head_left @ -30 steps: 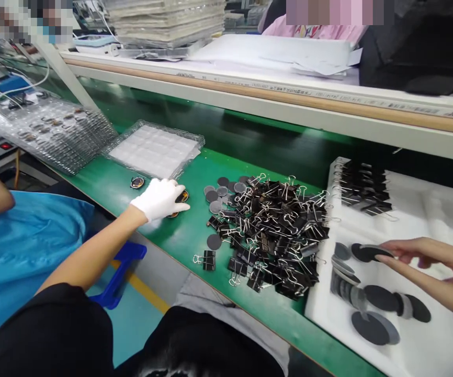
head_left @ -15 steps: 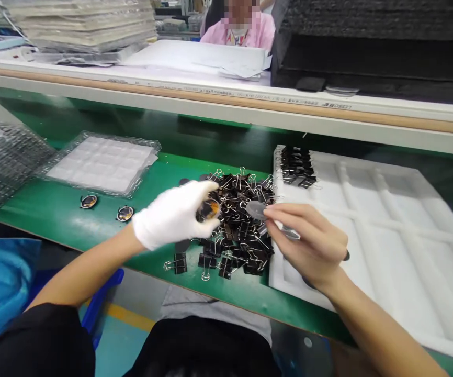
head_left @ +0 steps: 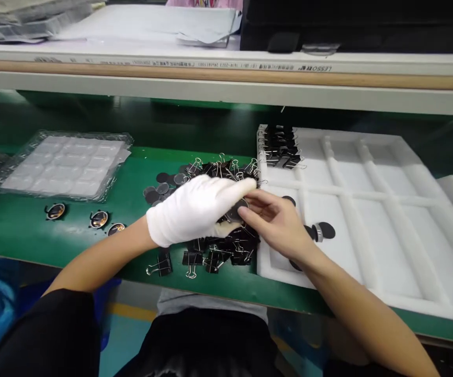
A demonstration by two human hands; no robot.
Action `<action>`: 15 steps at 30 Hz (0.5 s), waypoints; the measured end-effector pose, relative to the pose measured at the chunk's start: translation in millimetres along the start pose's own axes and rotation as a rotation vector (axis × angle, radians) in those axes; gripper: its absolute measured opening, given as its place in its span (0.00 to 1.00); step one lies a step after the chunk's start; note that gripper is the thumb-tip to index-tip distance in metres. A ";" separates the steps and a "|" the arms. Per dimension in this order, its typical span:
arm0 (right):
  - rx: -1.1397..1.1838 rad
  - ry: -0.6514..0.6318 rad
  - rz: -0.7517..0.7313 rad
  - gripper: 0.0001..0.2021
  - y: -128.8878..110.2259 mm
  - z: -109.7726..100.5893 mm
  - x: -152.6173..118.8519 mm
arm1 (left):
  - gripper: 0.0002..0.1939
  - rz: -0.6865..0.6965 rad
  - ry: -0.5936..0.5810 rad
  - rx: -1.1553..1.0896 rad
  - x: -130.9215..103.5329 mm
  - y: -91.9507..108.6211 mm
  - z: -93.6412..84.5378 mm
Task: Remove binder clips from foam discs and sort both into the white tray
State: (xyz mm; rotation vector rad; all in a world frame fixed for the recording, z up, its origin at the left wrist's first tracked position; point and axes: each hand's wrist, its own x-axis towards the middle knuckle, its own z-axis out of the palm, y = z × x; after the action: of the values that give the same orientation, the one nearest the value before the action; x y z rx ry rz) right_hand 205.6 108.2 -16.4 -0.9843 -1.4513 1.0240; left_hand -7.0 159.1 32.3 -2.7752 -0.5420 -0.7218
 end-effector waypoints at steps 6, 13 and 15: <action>0.447 0.130 0.281 0.09 1.5 -16.2 9.9 | 0.17 -0.008 -0.207 0.047 4.1 -15.0 -13.4; 0.494 0.115 0.316 0.08 0.4 -15.5 10.7 | 0.19 0.022 -0.321 0.080 -1.4 25.2 35.1; 0.489 0.109 0.296 0.08 -1.5 -16.7 10.5 | 0.18 -0.007 -0.280 0.024 -1.4 19.7 35.4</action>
State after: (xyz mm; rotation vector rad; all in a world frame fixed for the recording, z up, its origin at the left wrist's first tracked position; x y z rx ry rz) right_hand 221.0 119.2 -10.7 -0.8876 -0.9137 1.4330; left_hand 14.8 151.5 -1.0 -2.8702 -0.6069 -0.3261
